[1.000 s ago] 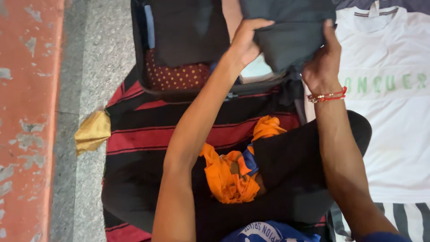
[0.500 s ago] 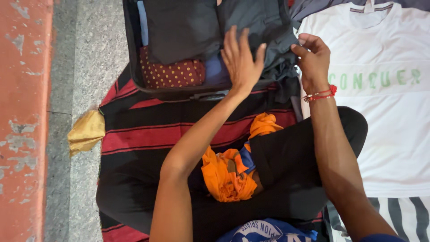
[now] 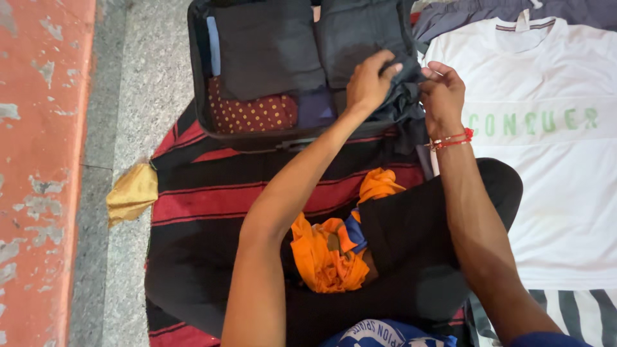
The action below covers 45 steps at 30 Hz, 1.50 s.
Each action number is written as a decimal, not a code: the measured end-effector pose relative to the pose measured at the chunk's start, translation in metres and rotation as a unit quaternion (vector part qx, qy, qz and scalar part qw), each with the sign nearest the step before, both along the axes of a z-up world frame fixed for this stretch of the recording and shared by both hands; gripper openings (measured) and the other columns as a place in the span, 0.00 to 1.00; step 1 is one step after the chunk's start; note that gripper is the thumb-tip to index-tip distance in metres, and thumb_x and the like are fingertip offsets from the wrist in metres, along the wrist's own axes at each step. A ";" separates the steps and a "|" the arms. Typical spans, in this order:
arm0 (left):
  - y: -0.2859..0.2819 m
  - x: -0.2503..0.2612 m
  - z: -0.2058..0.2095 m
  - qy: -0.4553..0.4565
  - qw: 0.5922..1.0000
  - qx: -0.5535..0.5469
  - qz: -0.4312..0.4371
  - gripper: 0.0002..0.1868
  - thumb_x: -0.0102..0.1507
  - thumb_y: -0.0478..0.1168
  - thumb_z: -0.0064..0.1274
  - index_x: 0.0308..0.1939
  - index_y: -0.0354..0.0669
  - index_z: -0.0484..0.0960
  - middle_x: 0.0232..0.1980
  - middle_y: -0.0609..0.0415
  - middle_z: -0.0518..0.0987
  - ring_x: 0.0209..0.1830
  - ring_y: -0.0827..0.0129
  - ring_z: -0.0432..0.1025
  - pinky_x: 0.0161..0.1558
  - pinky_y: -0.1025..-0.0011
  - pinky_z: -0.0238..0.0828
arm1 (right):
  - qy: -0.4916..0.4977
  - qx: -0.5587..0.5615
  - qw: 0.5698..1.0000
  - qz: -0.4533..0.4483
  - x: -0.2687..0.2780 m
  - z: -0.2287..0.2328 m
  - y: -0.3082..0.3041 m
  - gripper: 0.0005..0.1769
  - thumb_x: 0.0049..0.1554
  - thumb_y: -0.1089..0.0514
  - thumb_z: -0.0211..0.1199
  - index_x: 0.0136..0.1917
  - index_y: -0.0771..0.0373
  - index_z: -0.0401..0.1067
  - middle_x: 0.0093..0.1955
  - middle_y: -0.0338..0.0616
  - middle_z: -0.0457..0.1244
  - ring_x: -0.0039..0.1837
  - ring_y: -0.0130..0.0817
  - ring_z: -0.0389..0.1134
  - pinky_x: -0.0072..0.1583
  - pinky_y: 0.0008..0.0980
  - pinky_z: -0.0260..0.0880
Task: The person folds and places several items of clothing, such as a white t-shirt and dark trousers, into a suitcase while sitting on a floor mat.
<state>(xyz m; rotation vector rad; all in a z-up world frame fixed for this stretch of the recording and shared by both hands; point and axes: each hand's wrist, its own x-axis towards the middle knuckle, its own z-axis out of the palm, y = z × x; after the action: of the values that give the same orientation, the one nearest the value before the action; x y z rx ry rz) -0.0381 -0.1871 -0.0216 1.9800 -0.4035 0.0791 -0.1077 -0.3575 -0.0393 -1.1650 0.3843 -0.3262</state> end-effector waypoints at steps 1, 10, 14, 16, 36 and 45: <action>0.000 0.006 -0.004 -0.036 0.998 -0.049 0.015 0.18 0.64 0.49 0.59 0.51 0.42 0.82 0.49 0.45 0.85 0.51 0.50 0.79 0.49 0.61 0.76 | 0.012 0.008 1.000 -0.010 -0.001 -0.001 -0.001 0.25 0.52 0.78 0.53 0.63 0.68 0.67 0.57 0.46 0.65 0.44 0.29 0.66 0.41 0.25 0.64; 0.102 0.034 0.011 0.016 0.966 -0.255 0.047 0.16 0.68 0.45 0.59 0.50 0.35 0.81 0.42 0.58 0.80 0.42 0.75 0.71 0.46 0.75 0.70 | 0.034 0.015 0.999 -0.025 0.004 -0.005 -0.003 0.23 0.53 0.76 0.52 0.62 0.69 0.68 0.58 0.49 0.67 0.44 0.27 0.66 0.39 0.23 0.63; 0.166 0.035 0.006 0.166 0.932 -0.302 0.115 0.16 0.67 0.44 0.56 0.54 0.37 0.79 0.45 0.56 0.79 0.42 0.71 0.71 0.38 0.71 0.67 | 0.042 -0.006 0.999 -0.030 0.004 0.000 0.001 0.23 0.52 0.76 0.52 0.60 0.68 0.70 0.58 0.47 0.67 0.45 0.26 0.67 0.39 0.23 0.63; 0.202 0.035 -0.019 0.208 0.911 -0.317 0.164 0.16 0.67 0.43 0.54 0.55 0.40 0.76 0.49 0.55 0.79 0.46 0.69 0.74 0.43 0.68 0.73 | 0.051 -0.007 0.998 -0.031 0.003 0.007 0.005 0.22 0.52 0.76 0.51 0.59 0.68 0.71 0.58 0.46 0.67 0.45 0.26 0.67 0.40 0.23 0.65; 0.245 0.041 0.033 0.290 0.947 -0.036 0.130 0.28 0.57 0.42 0.64 0.57 0.32 0.74 0.55 0.41 0.76 0.54 0.58 0.73 0.47 0.60 0.79 | 0.076 -0.282 0.956 -0.027 -0.007 0.012 0.023 0.18 0.53 0.68 0.70 0.57 0.67 0.74 0.45 0.38 0.68 0.46 0.26 0.69 0.48 0.26 0.68; 0.308 0.017 0.035 0.123 0.971 -0.122 0.163 0.13 0.60 0.32 0.59 0.46 0.40 0.74 0.41 0.56 0.76 0.43 0.71 0.69 0.48 0.72 0.67 | -0.033 -0.121 0.989 0.077 -0.005 0.013 0.042 0.17 0.57 0.75 0.63 0.60 0.69 0.72 0.54 0.45 0.70 0.55 0.29 0.71 0.58 0.25 0.72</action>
<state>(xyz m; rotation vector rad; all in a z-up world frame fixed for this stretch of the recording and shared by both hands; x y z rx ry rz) -0.0210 0.1213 0.0133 1.7676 0.0921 0.0866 -0.1126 -0.3158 -0.0263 -1.4083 0.1977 -0.2809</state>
